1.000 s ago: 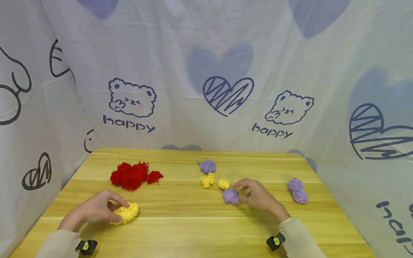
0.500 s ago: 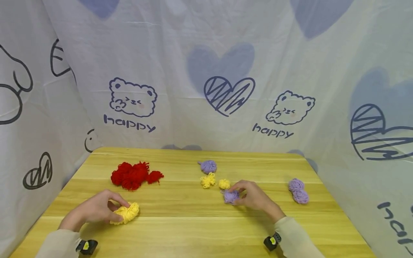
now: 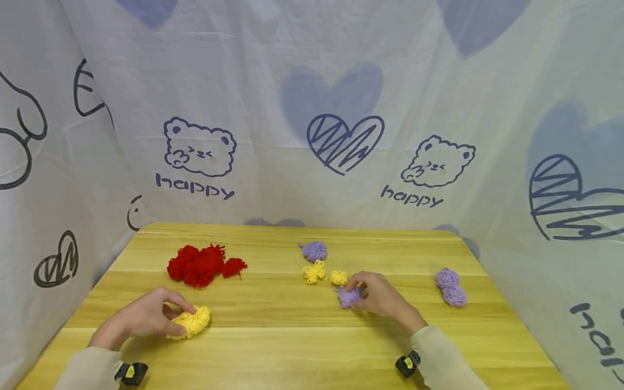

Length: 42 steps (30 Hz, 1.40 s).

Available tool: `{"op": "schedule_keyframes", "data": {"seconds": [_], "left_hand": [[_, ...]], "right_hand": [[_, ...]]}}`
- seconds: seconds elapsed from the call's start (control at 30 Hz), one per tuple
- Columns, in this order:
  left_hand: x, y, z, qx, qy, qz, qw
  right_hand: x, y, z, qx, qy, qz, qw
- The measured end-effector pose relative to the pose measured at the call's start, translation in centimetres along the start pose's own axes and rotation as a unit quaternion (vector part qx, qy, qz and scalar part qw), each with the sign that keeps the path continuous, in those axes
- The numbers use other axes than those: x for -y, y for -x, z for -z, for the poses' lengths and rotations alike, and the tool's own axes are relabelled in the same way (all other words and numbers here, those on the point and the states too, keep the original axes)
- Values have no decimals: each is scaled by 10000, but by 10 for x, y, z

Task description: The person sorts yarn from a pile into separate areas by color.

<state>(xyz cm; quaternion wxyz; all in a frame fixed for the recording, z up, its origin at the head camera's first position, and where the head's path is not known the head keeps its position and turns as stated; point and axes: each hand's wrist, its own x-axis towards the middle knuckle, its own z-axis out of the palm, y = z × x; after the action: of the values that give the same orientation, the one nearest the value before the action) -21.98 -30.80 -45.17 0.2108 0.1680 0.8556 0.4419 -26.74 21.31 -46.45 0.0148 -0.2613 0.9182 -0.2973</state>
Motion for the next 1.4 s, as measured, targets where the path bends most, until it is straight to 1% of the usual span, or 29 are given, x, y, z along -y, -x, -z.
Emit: {"op": "schedule_keyframes", "data": {"seconds": [0.2,0.43,0.63,0.73,0.87,1.1,1.4], "left_hand": [[0,0,0,-45,-45,-15,10000],[-1,1,-1,-80,-52,17,10000],[-1,0,-1,-78,-65,11,9999],[-2,0,0,-70,-64,2,10000],[-2,0,-1,-71,-89,-8,9999],[-2,1,0,-90,-142,-30,9999],[-1,0,0,-85,-130,-47,9999]], "right_hand": [[1,2,2,34,47,45,10000],[-2,5,2,-38,43,138,9999],[-4,7,2,-73,-30,302,9995],[-5,8,3,-62,-78,309,9995],[-5,9,4,-66,-136,288,9995],[-4,12,7,-40,-269,16,9996],[-6,14,13,-158,-236,-82,9996]]}}
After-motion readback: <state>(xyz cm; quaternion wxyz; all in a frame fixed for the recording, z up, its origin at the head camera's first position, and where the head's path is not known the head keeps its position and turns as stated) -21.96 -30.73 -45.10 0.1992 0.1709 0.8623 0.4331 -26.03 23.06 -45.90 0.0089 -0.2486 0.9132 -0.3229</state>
